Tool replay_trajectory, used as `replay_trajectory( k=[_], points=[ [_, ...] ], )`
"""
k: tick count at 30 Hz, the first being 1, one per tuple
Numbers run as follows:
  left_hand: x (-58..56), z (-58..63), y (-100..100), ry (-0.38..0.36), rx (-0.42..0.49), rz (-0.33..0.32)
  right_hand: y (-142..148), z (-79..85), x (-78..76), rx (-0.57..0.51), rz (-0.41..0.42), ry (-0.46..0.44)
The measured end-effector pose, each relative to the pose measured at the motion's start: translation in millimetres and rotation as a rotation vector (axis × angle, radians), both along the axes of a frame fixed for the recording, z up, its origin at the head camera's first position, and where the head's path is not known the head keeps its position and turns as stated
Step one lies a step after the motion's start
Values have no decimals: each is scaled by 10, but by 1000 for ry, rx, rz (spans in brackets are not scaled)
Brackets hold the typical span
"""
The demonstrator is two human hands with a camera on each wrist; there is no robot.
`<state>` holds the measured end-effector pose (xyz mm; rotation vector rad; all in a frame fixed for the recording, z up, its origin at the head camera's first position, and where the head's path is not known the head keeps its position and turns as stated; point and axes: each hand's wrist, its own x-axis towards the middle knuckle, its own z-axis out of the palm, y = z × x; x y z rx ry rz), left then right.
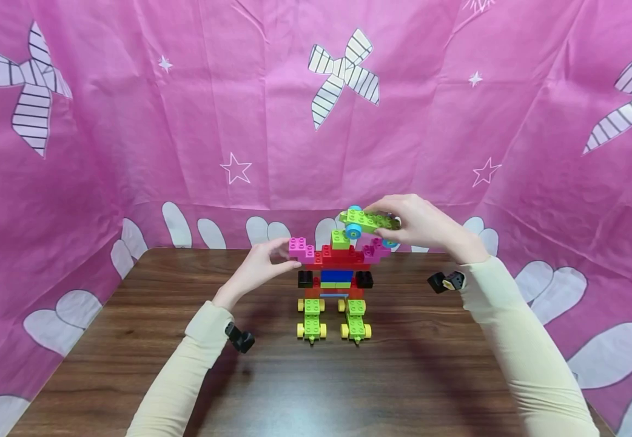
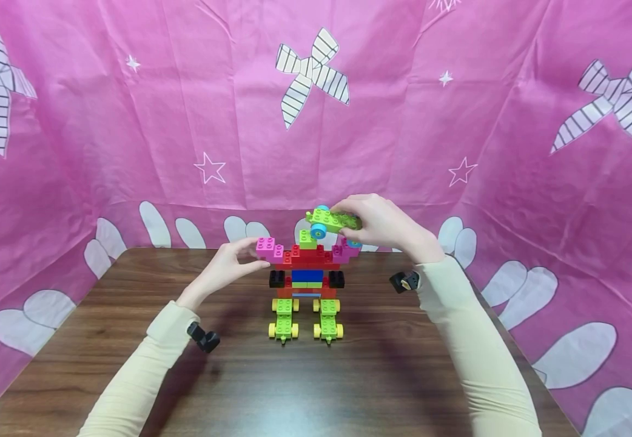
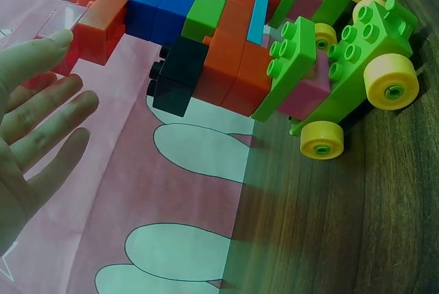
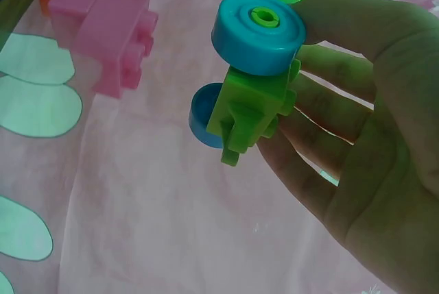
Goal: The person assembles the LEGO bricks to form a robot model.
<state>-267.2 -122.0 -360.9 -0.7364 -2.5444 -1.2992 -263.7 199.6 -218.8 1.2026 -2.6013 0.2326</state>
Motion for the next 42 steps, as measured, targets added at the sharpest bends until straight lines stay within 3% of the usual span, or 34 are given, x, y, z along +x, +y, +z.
replay_trajectory(
  k=[25, 42],
  points=[
    [-48, -31, 6, -7, 24, -19, -350, -41, -75, 35, 86, -49],
    [-58, -38, -18, -2, 24, -28, -443, -82, -103, 61, 88, -74]
  ],
)
